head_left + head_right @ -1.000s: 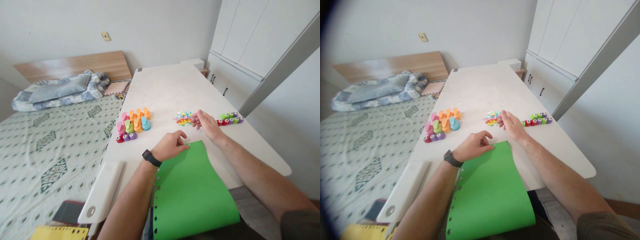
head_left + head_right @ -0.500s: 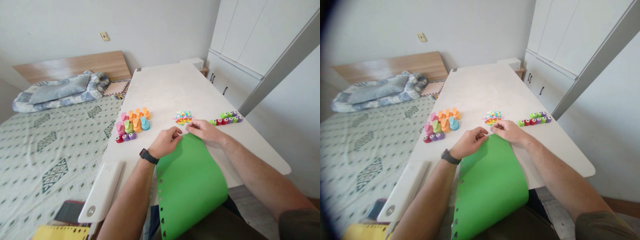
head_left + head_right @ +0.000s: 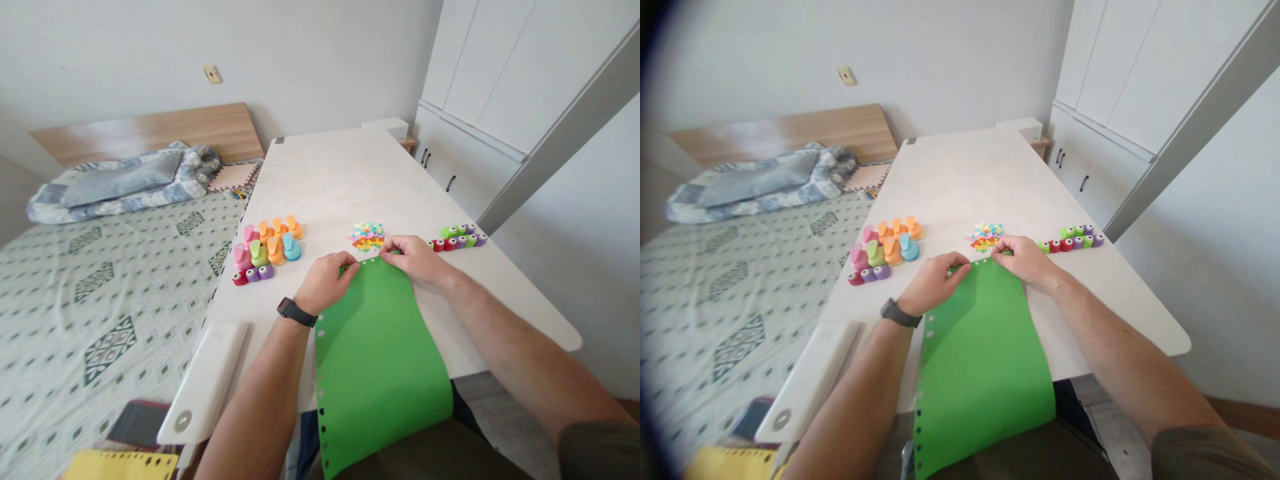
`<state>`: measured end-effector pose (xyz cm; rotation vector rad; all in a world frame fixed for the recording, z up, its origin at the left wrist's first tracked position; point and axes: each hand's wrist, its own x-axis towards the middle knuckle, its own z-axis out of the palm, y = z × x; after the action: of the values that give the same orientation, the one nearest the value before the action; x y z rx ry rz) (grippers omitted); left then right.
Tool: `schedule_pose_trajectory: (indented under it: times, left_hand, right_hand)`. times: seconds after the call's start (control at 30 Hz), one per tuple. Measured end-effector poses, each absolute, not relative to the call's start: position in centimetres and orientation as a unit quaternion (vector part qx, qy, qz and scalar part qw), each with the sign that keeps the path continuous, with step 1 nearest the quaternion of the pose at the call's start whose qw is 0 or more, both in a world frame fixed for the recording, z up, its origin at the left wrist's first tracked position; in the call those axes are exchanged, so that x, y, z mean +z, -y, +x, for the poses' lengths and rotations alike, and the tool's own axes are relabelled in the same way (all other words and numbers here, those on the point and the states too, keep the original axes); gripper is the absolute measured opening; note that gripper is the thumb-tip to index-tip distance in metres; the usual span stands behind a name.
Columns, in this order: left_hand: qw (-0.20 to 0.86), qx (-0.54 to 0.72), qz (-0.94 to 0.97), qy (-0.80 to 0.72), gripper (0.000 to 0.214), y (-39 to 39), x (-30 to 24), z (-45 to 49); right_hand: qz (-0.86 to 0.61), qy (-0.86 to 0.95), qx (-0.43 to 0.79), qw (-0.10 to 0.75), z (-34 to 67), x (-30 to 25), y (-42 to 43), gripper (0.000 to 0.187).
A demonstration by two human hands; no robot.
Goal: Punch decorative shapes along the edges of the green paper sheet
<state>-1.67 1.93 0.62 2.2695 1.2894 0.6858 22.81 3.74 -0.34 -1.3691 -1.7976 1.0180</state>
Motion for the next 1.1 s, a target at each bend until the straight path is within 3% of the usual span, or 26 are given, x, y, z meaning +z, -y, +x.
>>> schedule_pose_trajectory:
  times: [0.2, 0.37, 0.53, 0.63, 0.8, 0.93, 1.1]
  left_hand:
    - [0.193, 0.230, 0.831, -0.468, 0.016, -2.2, 0.2, -1.9]
    - [0.179, 0.224, 0.838, -0.465, 0.016, -2.4, 0.0, -2.1]
    - [0.175, 0.221, 0.838, -0.467, 0.016, -2.4, 0.0, -2.1]
    - [0.176, 0.220, 0.839, -0.466, 0.016, -2.4, -0.1, -2.1]
    - [0.184, 0.221, 0.840, -0.461, 0.017, -2.3, -0.1, -2.0]
    - [0.187, 0.223, 0.839, -0.459, 0.016, -2.3, -0.1, -2.0]
    - [0.185, 0.223, 0.841, -0.458, 0.016, -2.3, -0.1, -2.0]
  right_hand:
    - [-0.515, 0.730, 0.338, 0.297, 22.8, -0.1, -3.7, 0.016]
    - [-0.518, 0.718, 0.291, 0.363, 22.8, 0.4, -3.7, 0.021]
    - [-0.605, 0.681, 0.080, 0.405, 27.0, 1.3, -5.7, 0.025]
    - [-0.699, 0.639, -0.063, 0.315, 31.8, 1.0, -7.5, 0.030]
    - [-0.782, 0.606, -0.085, 0.121, 37.3, -0.7, -9.2, 0.035]
    - [-0.775, 0.621, -0.082, 0.080, 38.0, -1.8, -9.5, 0.026]
    - [-0.756, 0.639, -0.101, 0.097, 37.1, -1.4, -9.4, 0.019]
